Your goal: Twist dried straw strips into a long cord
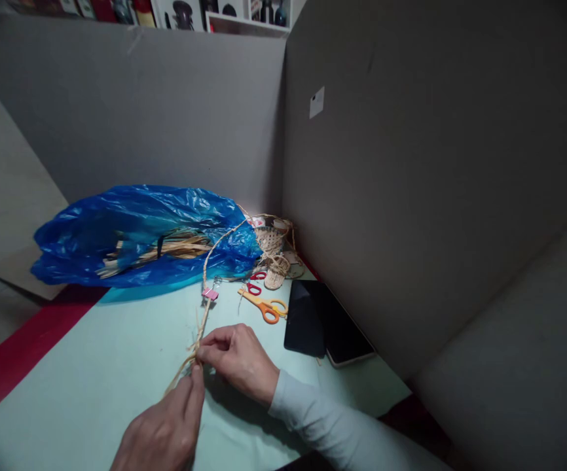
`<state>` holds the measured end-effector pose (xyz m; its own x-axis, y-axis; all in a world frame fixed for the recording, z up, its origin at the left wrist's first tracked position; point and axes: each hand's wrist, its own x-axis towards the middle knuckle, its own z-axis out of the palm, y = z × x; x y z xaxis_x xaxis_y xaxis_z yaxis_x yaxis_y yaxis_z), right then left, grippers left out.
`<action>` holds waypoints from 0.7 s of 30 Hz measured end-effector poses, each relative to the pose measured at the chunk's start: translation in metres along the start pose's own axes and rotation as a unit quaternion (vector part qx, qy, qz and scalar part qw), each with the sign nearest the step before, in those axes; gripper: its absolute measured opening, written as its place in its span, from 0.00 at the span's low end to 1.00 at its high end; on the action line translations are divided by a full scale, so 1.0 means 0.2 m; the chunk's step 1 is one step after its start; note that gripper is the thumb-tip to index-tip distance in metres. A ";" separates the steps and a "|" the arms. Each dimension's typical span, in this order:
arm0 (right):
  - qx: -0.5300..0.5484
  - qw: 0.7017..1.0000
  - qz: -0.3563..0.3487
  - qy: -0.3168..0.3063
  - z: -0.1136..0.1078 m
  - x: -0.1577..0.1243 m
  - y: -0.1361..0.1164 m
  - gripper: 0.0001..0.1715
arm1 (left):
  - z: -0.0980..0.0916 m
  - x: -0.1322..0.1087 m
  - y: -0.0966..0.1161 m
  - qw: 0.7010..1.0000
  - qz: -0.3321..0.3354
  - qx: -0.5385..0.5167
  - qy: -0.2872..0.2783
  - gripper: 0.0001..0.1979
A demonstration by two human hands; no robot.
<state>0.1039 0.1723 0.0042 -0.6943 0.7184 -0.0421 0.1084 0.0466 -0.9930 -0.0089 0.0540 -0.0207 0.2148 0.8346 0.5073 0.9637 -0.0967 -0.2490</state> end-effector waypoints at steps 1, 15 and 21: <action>-0.005 1.000 -0.003 0.004 0.00 0.00 0.00 0.12 | 0.00 0.00 0.02 1.000 -0.012 -0.016 -0.008 0.25; -0.038 0.999 -0.037 0.011 0.01 0.00 0.02 0.12 | -0.14 0.21 -0.28 0.875 -0.240 -0.364 -0.212 0.10; -0.043 0.998 -0.030 0.018 -0.02 -0.01 -0.01 0.13 | -0.06 0.31 -0.28 0.843 -0.254 -0.432 -0.196 0.14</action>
<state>0.1072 0.1737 0.0058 -0.6751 0.7374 0.0234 0.1287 0.1489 -0.9804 -0.0474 0.1049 0.0344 -0.1670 0.9859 0.0140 0.7079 0.1100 0.6976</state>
